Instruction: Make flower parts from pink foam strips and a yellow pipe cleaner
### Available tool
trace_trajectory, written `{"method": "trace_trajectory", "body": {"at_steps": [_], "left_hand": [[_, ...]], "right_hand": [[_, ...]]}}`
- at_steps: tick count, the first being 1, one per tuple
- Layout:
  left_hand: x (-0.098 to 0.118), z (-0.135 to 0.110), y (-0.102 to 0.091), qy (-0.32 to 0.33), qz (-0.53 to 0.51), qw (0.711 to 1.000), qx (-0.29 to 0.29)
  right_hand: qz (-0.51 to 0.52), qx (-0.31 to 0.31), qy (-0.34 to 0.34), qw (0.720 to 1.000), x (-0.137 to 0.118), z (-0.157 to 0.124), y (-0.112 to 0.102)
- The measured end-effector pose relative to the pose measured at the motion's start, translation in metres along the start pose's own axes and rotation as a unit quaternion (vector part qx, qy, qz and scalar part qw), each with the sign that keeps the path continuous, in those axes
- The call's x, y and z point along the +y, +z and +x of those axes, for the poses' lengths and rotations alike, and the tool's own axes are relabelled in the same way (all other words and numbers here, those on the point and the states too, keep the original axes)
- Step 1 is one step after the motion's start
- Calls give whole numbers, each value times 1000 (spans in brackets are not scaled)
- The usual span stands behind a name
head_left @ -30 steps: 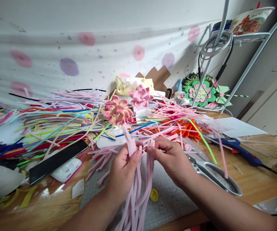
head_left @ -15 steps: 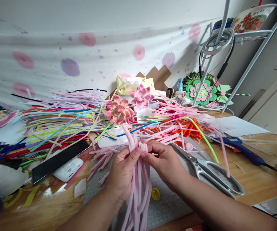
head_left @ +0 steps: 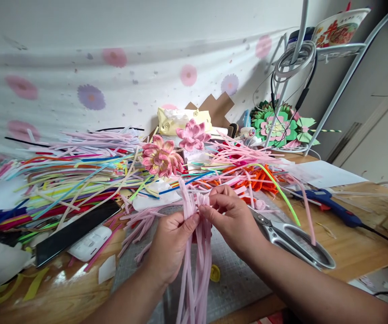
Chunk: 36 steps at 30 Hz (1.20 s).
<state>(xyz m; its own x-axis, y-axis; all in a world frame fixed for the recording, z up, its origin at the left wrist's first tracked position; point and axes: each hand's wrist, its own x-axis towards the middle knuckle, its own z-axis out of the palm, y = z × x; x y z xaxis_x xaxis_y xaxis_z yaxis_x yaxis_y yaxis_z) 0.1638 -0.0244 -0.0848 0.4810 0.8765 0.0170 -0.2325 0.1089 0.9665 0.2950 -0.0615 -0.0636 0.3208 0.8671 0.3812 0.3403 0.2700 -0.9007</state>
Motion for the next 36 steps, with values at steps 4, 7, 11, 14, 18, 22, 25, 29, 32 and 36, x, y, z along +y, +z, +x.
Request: {"method": "trace_trajectory", "body": {"at_steps": [4, 7, 11, 14, 18, 22, 25, 29, 32, 36], "left_hand": [[1, -2, 0, -4, -5, 1000, -13], [3, -2, -1, -9, 0, 1000, -22], [8, -3, 0, -43, -2, 999, -16], [10, -3, 1, -49, -5, 999, -13], [11, -3, 1, -47, -20, 999, -16], [10, -3, -1, -58, -11, 997, -40], [9, -4, 0, -52, 3, 997, -55], [11, -4, 1, -64, 8, 995, -73], [10, -5, 0, -84, 16, 990, -115], [5, -4, -5, -75, 23, 986, -148]], "right_hand": [[37, -48, 17, 998, 1, 1, -1], [78, -84, 25, 993, 4, 1, 0], [103, -97, 20, 990, 7, 0, 1], [100, -103, 12, 990, 6, -2, 1], [115, -120, 1, 986, 3, -2, 1], [234, -133, 57, 961, 0, -3, 3], [314, -108, 97, 938, -3, -3, 4], [313, -53, 108, 942, -6, 0, 4], [293, -43, 120, 948, -7, 2, 4], [275, -40, 138, 951, -7, 1, 6]]}}
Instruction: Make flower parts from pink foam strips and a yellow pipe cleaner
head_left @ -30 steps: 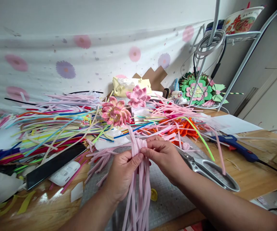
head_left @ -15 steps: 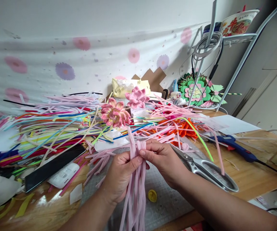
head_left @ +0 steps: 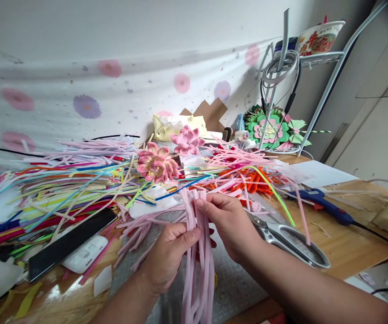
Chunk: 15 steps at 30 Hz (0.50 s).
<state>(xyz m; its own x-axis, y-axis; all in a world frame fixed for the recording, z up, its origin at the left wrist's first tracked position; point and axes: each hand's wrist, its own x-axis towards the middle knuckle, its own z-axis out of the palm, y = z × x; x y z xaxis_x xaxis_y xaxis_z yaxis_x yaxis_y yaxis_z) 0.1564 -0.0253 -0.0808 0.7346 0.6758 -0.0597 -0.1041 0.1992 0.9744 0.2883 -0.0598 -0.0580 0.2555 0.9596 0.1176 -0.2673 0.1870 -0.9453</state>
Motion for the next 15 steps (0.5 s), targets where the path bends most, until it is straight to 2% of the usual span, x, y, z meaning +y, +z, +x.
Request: {"method": "trace_trajectory", "body": {"at_steps": [5, 15], "left_hand": [[-3, 2, -3, 22, 36, 999, 12], [-10, 3, -2, 49, 51, 997, 25]], "right_hand": [[16, 2, 40, 999, 0, -2, 0], [111, -17, 26, 993, -1, -7, 5]]}}
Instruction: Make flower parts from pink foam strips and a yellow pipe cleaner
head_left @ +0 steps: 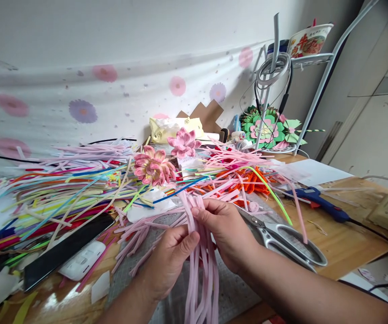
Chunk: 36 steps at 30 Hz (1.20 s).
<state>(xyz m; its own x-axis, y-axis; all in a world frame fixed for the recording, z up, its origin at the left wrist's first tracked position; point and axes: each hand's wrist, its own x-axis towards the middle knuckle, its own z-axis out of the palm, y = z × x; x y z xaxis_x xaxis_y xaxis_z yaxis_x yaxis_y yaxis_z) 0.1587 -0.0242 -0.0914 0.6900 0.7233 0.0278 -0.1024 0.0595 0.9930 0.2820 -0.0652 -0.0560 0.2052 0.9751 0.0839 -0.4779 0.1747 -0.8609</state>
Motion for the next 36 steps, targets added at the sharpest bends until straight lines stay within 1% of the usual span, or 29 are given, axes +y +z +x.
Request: {"method": "trace_trajectory", "body": {"at_steps": [4, 7, 12, 16, 22, 25, 28, 30, 32, 36], "left_hand": [[-2, 1, 2, 47, 32, 997, 56], [-1, 1, 2, 65, 69, 993, 74], [2, 0, 0, 55, 149, 985, 65], [1, 0, -1, 41, 169, 983, 62], [6, -1, 2, 28, 166, 983, 78], [9, 0, 3, 26, 180, 980, 80], [10, 0, 2, 39, 210, 974, 74], [11, 0, 3, 51, 223, 970, 78], [12, 0, 5, 58, 218, 971, 78], [10, -4, 10, 45, 160, 983, 73]], "right_hand": [[7, 3, -17, 1000, 1, 0, -1], [-10, 0, -26, 1000, 2, 0, 0], [-73, 14, -57, 996, 5, -1, 1], [-90, 6, -66, 994, 5, -3, 2], [-93, 7, -47, 995, 8, -4, 4], [-77, 9, -24, 997, 10, -2, 4], [-47, 5, 1, 999, 10, -1, 4], [-51, -5, -8, 999, 10, -2, 3], [-82, -13, -34, 996, 10, -2, 3], [-135, -16, -61, 989, 13, -3, 5]]}}
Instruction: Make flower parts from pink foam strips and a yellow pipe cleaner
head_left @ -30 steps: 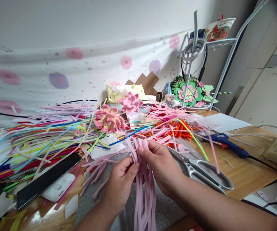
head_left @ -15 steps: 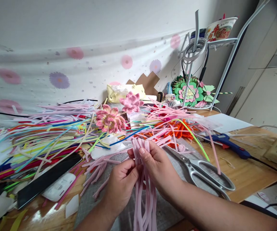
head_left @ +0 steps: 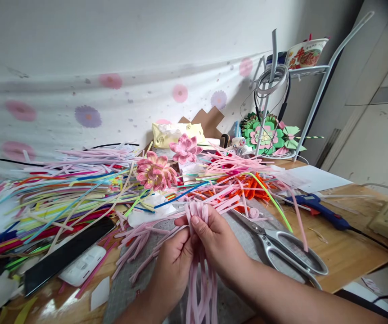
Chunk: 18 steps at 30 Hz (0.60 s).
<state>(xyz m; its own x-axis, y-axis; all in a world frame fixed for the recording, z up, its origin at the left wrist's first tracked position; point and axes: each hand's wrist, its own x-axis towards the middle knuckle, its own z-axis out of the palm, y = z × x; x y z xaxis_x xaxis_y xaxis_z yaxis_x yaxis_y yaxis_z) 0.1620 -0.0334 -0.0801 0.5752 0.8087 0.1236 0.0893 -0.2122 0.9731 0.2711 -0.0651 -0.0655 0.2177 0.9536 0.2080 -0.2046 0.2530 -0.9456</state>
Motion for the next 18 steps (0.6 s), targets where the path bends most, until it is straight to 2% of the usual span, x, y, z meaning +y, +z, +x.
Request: {"method": "trace_trajectory", "body": {"at_steps": [4, 9, 14, 16, 18], "left_hand": [[-2, -4, 5, -32, -72, 997, 15], [-4, -6, 8, -66, -179, 981, -33], [5, -7, 4, -77, -156, 984, -47], [17, -7, 2, -84, -140, 983, -81], [31, -8, -1, -98, -127, 978, -133]], "right_hand": [[-20, -10, -17, 1000, -1, -1, 3], [-45, -23, -43, 998, -6, -2, 6], [-52, -18, -56, 997, -14, 0, 3], [-12, -46, -37, 998, -23, 3, -3], [45, -109, -22, 993, -35, 8, -11]]}}
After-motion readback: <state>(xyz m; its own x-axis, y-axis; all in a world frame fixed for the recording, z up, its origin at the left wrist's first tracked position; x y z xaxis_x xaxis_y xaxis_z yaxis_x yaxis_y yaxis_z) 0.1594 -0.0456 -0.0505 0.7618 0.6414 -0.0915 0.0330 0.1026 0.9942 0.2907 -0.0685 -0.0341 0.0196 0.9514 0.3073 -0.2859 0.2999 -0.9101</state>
